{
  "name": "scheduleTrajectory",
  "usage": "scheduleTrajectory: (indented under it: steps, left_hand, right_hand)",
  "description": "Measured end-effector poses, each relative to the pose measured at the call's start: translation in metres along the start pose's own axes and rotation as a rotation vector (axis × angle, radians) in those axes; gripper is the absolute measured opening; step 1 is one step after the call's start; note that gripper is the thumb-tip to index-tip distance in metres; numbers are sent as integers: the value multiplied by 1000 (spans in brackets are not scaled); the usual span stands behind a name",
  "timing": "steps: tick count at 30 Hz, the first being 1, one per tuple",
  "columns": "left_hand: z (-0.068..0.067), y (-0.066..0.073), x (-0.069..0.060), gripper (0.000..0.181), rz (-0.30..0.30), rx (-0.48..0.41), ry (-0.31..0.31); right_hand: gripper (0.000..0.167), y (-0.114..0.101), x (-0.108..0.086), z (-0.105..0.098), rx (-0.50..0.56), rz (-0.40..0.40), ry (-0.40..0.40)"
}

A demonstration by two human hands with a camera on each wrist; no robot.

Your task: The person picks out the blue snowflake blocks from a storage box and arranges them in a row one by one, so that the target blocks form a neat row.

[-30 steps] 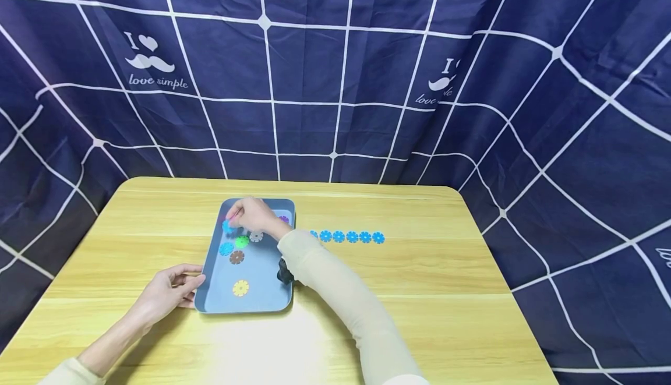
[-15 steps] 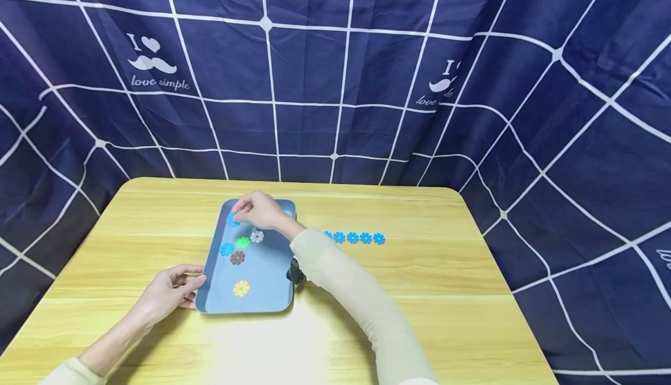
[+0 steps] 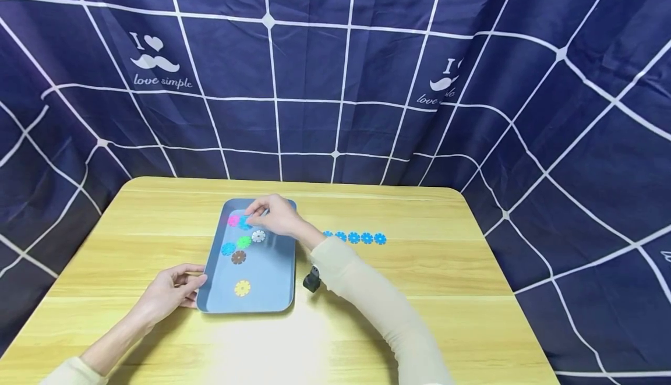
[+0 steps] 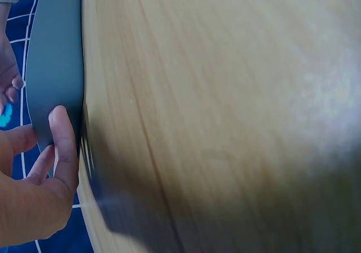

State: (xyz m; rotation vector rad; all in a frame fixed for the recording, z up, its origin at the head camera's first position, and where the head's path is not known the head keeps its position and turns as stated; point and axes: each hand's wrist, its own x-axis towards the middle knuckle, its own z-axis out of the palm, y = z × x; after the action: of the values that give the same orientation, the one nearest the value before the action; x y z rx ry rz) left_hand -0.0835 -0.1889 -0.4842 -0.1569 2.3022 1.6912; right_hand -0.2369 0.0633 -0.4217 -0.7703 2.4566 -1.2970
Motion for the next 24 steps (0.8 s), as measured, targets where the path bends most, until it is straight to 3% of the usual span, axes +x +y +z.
scheduleTrajectory:
  steps: [12, 24]
  left_hand:
    - [1, -2, 0, 48, 2, -4, 2]
    - [-1, 6, -2, 47, -11, -17, -3]
  right_hand:
    - [15, 17, -35, -19, 69, 22, 32]
    - [16, 35, -68, -50, 124, 77, 97]
